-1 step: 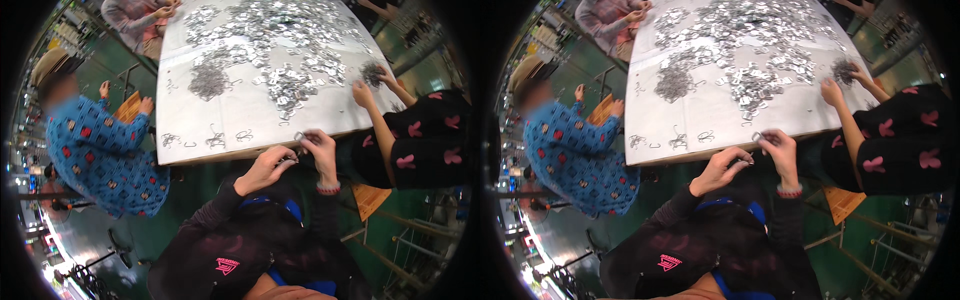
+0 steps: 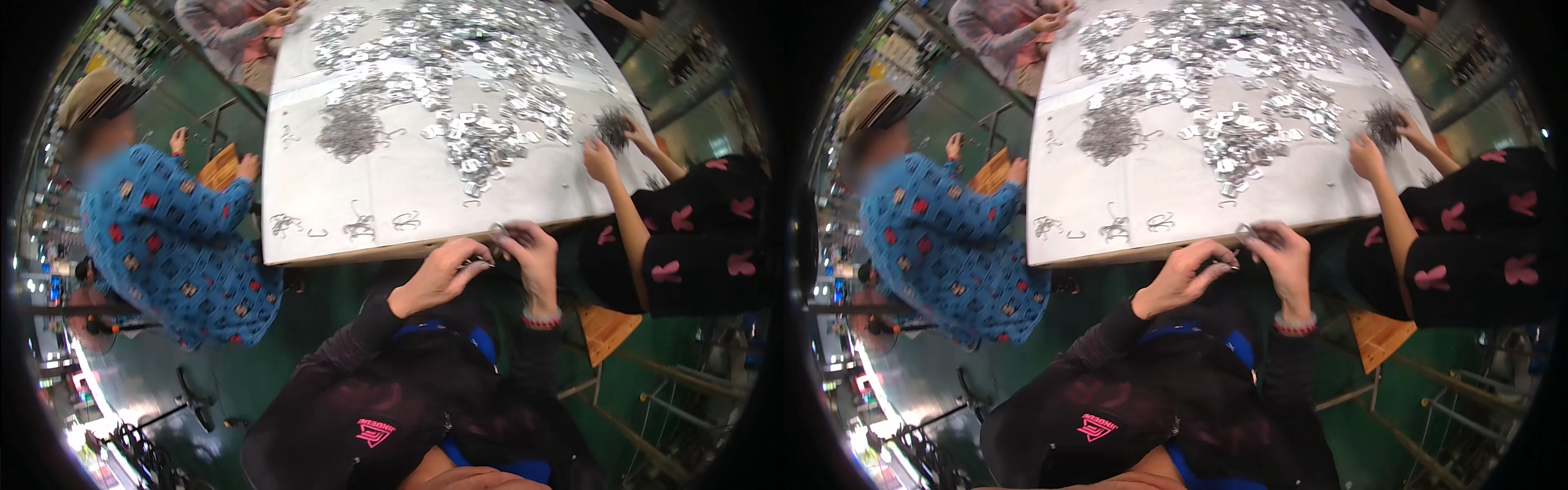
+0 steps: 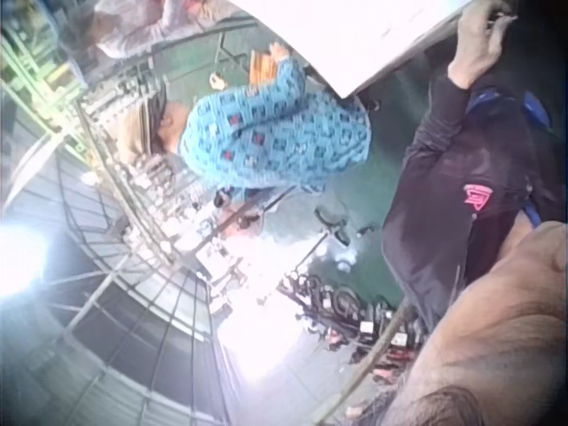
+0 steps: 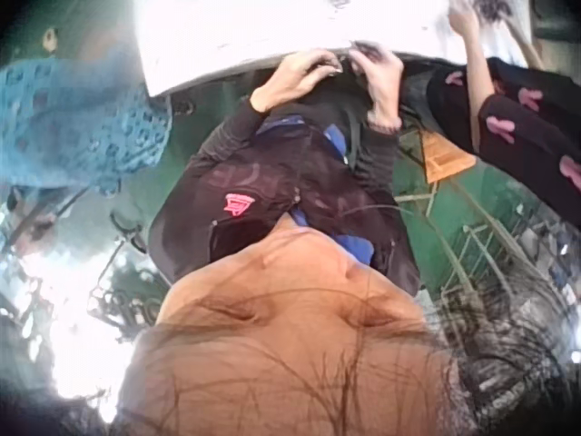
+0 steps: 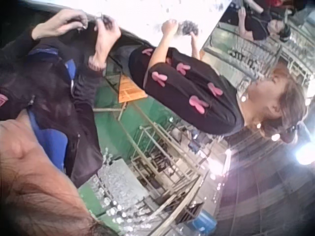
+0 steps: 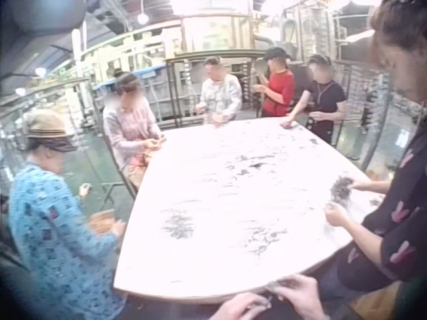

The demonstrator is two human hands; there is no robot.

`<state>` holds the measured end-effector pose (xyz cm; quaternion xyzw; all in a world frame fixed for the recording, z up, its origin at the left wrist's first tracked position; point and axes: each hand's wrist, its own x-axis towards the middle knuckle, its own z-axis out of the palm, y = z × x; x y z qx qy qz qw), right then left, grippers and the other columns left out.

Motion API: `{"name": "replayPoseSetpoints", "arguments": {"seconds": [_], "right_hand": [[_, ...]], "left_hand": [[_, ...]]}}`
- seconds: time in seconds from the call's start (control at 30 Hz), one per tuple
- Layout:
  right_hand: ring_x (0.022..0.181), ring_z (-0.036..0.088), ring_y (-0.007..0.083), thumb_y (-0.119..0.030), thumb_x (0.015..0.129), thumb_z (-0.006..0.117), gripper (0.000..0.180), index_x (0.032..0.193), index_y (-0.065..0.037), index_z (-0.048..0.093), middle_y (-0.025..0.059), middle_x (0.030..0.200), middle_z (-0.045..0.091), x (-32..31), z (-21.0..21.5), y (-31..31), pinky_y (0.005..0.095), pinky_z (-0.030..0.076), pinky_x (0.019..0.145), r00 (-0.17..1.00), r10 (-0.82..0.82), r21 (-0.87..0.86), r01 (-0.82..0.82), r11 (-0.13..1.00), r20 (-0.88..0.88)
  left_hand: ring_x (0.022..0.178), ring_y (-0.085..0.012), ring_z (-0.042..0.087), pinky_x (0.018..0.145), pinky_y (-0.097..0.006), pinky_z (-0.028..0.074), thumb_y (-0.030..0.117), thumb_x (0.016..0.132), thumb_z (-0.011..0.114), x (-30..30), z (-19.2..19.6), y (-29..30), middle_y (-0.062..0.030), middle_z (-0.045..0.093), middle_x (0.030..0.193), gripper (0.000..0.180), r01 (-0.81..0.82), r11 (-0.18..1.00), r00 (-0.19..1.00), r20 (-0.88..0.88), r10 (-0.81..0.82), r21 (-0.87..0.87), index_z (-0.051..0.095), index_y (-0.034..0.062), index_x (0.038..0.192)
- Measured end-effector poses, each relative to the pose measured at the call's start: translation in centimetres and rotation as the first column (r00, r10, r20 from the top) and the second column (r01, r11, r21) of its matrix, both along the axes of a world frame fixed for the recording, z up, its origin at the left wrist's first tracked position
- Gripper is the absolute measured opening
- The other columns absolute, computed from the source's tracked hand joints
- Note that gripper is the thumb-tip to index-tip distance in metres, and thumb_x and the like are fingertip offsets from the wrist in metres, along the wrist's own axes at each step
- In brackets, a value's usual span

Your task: The person repeatedly picks small metal keychain components from a table, attaches them to metal rings, and hangs the assembled keychains on a nearby hanging rack. The process is repeated continuously with coworkers also assembling keychains at the same table.

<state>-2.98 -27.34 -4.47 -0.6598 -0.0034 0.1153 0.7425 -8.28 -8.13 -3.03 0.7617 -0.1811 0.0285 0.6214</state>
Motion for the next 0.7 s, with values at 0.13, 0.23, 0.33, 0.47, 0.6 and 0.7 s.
{"name": "replayPoseSetpoints", "arguments": {"seconds": [0.13,0.23,0.33,0.47,0.6,0.7], "right_hand": [[0.069,0.061,0.0096,0.009,0.078,0.069,0.022,0.100,0.007,0.066,0.0092,0.086,0.068,-2.4,3.4,0.3,0.0204,0.048,0.060,0.999,-0.003,-0.067,0.006,0.998,0.050],[0.070,0.063,0.0118,0.010,0.080,0.067,0.020,0.100,0.008,0.067,0.0095,0.086,0.068,-2.3,3.9,1.2,0.0220,0.052,0.065,0.998,0.027,-0.012,-0.026,1.000,0.056],[0.070,0.063,0.0135,0.011,0.080,0.065,0.019,0.099,0.009,0.067,0.0097,0.085,0.066,-2.1,3.6,1.9,0.0232,0.052,0.065,0.997,0.007,0.047,-0.010,0.999,0.074],[0.070,0.062,0.0130,0.012,0.081,0.065,0.020,0.101,0.009,0.067,0.0112,0.089,0.067,-1.9,3.2,3.0,0.0232,0.052,0.064,0.997,-0.038,0.035,0.036,0.999,0.072],[0.068,0.061,0.0147,0.013,0.079,0.064,0.016,0.095,0.009,0.068,0.0107,0.086,0.065,-2.2,3.0,3.2,0.0246,0.050,0.062,0.998,-0.049,0.080,0.045,0.996,0.049],[0.068,0.062,0.0166,0.014,0.079,0.064,0.016,0.093,0.009,0.068,0.0125,0.086,0.065,-1.8,2.8,2.8,0.0256,0.051,0.062,0.998,-0.057,0.155,0.052,0.987,0.032]], "left_hand": [[0.087,-0.0317,0.060,0.079,-0.039,0.047,0.008,0.086,0.064,0.3,-0.1,0.3,-0.0132,0.063,0.092,0.012,0.011,1.000,0.999,0.040,-0.011,0.000,0.060,0.0020,0.095],[0.086,-0.0315,0.059,0.080,-0.040,0.045,0.010,0.086,0.064,0.6,-0.1,0.6,-0.0127,0.063,0.089,0.012,-0.002,1.000,0.999,0.041,0.001,0.025,0.060,0.0026,0.096],[0.084,-0.0283,0.059,0.076,-0.037,0.046,0.008,0.087,0.064,0.4,-0.2,1.1,-0.0105,0.063,0.090,0.011,-0.032,0.997,0.997,0.072,0.027,0.063,0.062,0.0035,0.096],[0.090,-0.0312,0.058,0.082,-0.040,0.044,0.009,0.087,0.062,0.3,-0.7,1.4,-0.0127,0.062,0.091,0.011,0.003,0.999,1.000,-0.029,-0.002,0.043,0.060,0.0029,0.097],[0.089,-0.0305,0.057,0.082,-0.039,0.044,0.009,0.087,0.062,1.0,-1.8,1.3,-0.0116,0.062,0.091,0.012,-0.001,0.998,1.000,0.023,0.000,0.055,0.061,0.0032,0.097],[0.091,-0.0273,0.059,0.081,-0.037,0.046,0.008,0.086,0.065,1.6,-2.5,1.4,-0.0096,0.063,0.092,0.012,0.051,0.998,0.999,-0.007,-0.050,0.028,0.061,0.0039,0.097]]}}
